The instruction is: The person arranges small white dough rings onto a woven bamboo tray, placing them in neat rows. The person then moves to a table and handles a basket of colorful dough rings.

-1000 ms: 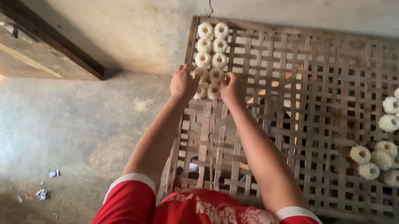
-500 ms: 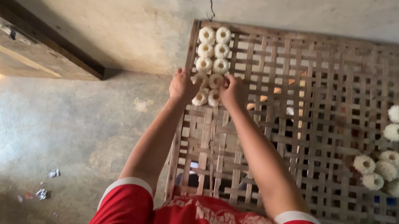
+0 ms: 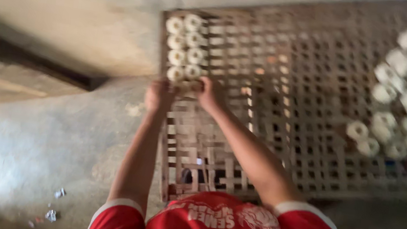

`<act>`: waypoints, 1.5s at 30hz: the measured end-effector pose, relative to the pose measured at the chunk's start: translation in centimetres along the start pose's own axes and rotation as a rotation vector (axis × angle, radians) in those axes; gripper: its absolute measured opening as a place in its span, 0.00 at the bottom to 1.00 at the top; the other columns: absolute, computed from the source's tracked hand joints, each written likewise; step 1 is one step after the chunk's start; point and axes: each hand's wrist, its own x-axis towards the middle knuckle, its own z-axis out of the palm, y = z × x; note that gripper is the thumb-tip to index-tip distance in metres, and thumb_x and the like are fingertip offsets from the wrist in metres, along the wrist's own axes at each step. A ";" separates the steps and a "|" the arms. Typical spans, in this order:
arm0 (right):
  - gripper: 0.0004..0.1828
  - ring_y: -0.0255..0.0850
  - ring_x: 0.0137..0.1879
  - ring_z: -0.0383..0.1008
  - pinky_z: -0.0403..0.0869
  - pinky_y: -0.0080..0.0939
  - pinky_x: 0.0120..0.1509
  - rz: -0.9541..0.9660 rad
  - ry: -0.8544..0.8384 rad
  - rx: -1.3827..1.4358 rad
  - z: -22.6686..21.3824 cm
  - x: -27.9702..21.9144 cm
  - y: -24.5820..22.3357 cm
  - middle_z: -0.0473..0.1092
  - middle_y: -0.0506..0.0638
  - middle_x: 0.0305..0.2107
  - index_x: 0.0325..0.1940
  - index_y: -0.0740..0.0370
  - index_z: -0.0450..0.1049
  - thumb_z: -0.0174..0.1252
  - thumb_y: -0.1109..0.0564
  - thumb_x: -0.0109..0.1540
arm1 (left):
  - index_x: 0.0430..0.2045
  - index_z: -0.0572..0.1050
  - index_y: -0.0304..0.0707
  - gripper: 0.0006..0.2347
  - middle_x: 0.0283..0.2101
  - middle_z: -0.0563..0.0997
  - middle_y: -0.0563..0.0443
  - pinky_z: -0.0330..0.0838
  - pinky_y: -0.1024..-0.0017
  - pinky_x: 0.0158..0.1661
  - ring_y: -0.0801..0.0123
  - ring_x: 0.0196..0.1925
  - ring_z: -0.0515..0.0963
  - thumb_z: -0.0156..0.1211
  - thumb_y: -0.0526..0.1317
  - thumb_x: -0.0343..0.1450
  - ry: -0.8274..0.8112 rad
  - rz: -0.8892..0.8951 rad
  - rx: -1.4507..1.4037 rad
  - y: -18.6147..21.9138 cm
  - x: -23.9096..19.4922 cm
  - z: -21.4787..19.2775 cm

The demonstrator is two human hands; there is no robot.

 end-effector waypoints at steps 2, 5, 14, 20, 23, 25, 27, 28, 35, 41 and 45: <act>0.17 0.53 0.43 0.78 0.76 0.52 0.46 -0.281 0.208 -0.174 -2.4 -1.8 0.9 0.76 0.57 0.37 0.48 0.62 0.76 0.65 0.54 0.58 | 0.40 0.80 0.42 0.19 0.42 0.83 0.41 0.76 0.53 0.43 0.48 0.44 0.83 0.71 0.53 0.63 -0.004 -0.001 0.036 0.8 -0.9 -0.5; 0.16 0.47 0.39 0.78 0.77 0.47 0.43 -0.143 0.074 0.078 -9.7 -3.0 3.5 0.74 0.59 0.42 0.54 0.67 0.74 0.62 0.59 0.63 | 0.45 0.77 0.39 0.19 0.54 0.76 0.36 0.74 0.47 0.37 0.40 0.44 0.79 0.70 0.46 0.63 0.158 -0.005 0.046 4.7 -4.3 -2.4; 0.11 0.51 0.39 0.77 0.76 0.51 0.43 0.441 0.236 -0.449 -41.9 -16.4 18.6 0.76 0.58 0.35 0.49 0.63 0.78 0.57 0.53 0.70 | 0.55 0.74 0.39 0.16 0.57 0.77 0.37 0.75 0.60 0.51 0.49 0.54 0.81 0.59 0.35 0.72 -0.484 0.636 -0.551 30.8 -17.0 16.8; 0.19 0.57 0.36 0.74 0.73 0.56 0.37 0.670 0.090 -0.672 -42.7 -21.0 21.9 0.73 0.61 0.33 0.45 0.67 0.75 0.58 0.46 0.69 | 0.60 0.67 0.40 0.29 0.60 0.73 0.37 0.74 0.54 0.52 0.46 0.58 0.75 0.66 0.43 0.63 -0.394 0.770 -0.158 42.8 -19.2 30.1; 0.14 0.59 0.37 0.72 0.72 0.55 0.39 0.560 0.116 -0.654 -41.5 -21.5 22.5 0.71 0.63 0.34 0.48 0.70 0.71 0.59 0.54 0.68 | 0.59 0.68 0.41 0.25 0.58 0.75 0.34 0.76 0.53 0.47 0.45 0.54 0.77 0.67 0.46 0.68 -0.452 0.630 -0.204 43.0 -20.7 30.4; 0.11 0.55 0.38 0.71 0.71 0.53 0.42 0.553 0.069 -0.534 -41.3 -22.1 22.3 0.70 0.61 0.35 0.49 0.68 0.70 0.58 0.59 0.67 | 0.54 0.71 0.39 0.24 0.50 0.82 0.37 0.78 0.55 0.47 0.48 0.50 0.82 0.68 0.49 0.67 -0.571 0.449 -0.255 40.8 -21.1 28.1; 0.10 0.50 0.39 0.70 0.70 0.48 0.43 0.492 0.046 -0.384 -40.7 -22.2 21.5 0.70 0.58 0.36 0.48 0.66 0.68 0.60 0.60 0.66 | 0.51 0.72 0.37 0.24 0.42 0.84 0.40 0.78 0.56 0.45 0.51 0.44 0.85 0.69 0.49 0.65 -0.541 0.381 -0.473 36.0 -20.9 24.0; 0.12 0.47 0.40 0.67 0.69 0.45 0.45 0.327 0.057 -0.215 -39.9 -21.0 21.1 0.67 0.57 0.37 0.50 0.66 0.66 0.61 0.61 0.67 | 0.50 0.70 0.36 0.25 0.39 0.84 0.41 0.78 0.56 0.43 0.51 0.41 0.85 0.70 0.48 0.62 -0.441 0.402 -0.658 33.1 -20.5 21.7; 0.19 0.40 0.46 0.73 0.74 0.40 0.50 -0.166 -0.090 0.301 -19.8 -11.6 10.9 0.71 0.53 0.39 0.48 0.63 0.70 0.66 0.70 0.56 | 0.45 0.79 0.44 0.15 0.34 0.85 0.46 0.78 0.64 0.37 0.61 0.35 0.85 0.70 0.42 0.66 0.140 -0.100 -0.406 7.6 -15.2 5.7; 0.11 0.42 0.38 0.79 0.76 0.42 0.43 -0.010 -0.224 0.227 -4.8 -6.1 1.5 0.76 0.53 0.32 0.44 0.60 0.72 0.64 0.61 0.59 | 0.42 0.79 0.39 0.15 0.34 0.84 0.44 0.78 0.64 0.38 0.59 0.34 0.84 0.71 0.43 0.65 0.236 -0.139 -0.452 -0.4 -11.4 2.5; 0.08 0.45 0.38 0.80 0.76 0.44 0.43 0.058 -0.115 0.031 -0.5 -5.2 0.2 0.78 0.52 0.32 0.40 0.59 0.74 0.64 0.58 0.58 | 0.40 0.77 0.37 0.17 0.31 0.83 0.43 0.79 0.62 0.37 0.56 0.33 0.85 0.73 0.45 0.63 0.173 -0.121 -0.473 -0.6 -9.9 2.1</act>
